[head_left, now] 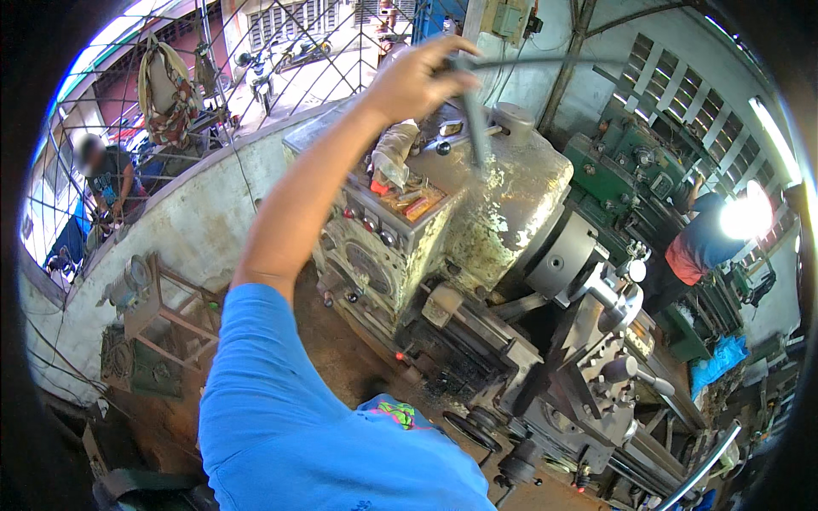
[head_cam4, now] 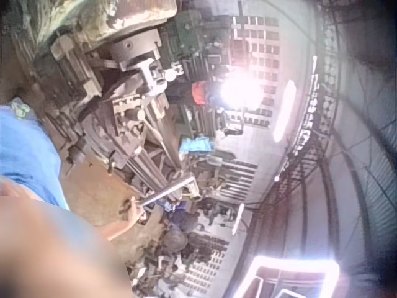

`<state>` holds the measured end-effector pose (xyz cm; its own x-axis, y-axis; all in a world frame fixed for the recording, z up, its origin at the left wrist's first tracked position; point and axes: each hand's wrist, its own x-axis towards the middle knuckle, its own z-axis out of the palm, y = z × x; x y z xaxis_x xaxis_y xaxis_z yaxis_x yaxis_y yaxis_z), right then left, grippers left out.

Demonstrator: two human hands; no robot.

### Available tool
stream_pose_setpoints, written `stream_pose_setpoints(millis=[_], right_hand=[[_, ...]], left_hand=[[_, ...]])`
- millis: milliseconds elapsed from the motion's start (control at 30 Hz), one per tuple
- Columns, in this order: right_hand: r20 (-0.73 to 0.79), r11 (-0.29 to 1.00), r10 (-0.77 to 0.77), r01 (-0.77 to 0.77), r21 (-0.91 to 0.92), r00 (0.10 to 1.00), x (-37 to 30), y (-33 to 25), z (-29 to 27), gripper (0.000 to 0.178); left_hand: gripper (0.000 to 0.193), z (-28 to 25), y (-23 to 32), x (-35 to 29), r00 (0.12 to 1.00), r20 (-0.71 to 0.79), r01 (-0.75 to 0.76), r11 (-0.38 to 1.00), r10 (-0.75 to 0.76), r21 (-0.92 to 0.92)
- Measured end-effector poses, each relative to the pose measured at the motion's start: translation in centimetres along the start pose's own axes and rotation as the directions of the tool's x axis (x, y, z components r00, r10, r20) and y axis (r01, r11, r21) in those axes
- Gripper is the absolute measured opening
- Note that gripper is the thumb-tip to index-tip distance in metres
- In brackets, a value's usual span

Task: The person operates a metal lathe, tightening the chuck with a bar, measuring the rotating workpiece with a dial indicator, and smoothing the surface with a sanding block. The person then uses a hammer to tap the chuck and continues to adjust the machine controls.

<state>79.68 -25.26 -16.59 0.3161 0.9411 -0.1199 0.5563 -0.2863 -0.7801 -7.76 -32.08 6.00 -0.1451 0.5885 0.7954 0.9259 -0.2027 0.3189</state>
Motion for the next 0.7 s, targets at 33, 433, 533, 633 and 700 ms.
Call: stream_pose_setpoints(millis=[33, 433, 533, 633, 700], right_hand=[[0.094, 0.993, 0.0, -0.011, 0.115, 0.996, -2.2, -1.5, 1.8, 0.022], [0.315, 0.797, -0.27, 0.028, 0.603, 0.91, -18.4, -18.6, 22.7, 0.014], [0.447, 0.806, -0.283, -0.042, 0.59, 0.849, -20.3, -18.4, 24.4, 0.024], [0.439, 0.816, -0.254, -0.052, 0.575, 0.862, -21.9, -16.9, 24.9, 0.022], [0.403, 0.76, -0.186, -0.129, 0.637, 0.896, -24.1, -15.2, 24.0, 0.022]], left_hand=[[0.031, -2.2, -2.4, 0.1, 0.994, -0.08, -0.075, 0.997, 0.075, -0.002], [0.066, -8.2, -37.0, -7.7, 0.765, 0.091, 0.63, 0.713, -0.637, -0.308], [0.058, -5.1, -45.2, -4.5, 0.754, 0.152, 0.655, 0.749, -0.64, -0.098], [0.052, 0.9, -49.2, 0.0, 0.787, 0.154, 0.604, 0.797, -0.598, 0.003], [0.048, 4.7, -49.3, 2.0, 0.811, 0.164, 0.562, 0.826, -0.562, 0.053]])
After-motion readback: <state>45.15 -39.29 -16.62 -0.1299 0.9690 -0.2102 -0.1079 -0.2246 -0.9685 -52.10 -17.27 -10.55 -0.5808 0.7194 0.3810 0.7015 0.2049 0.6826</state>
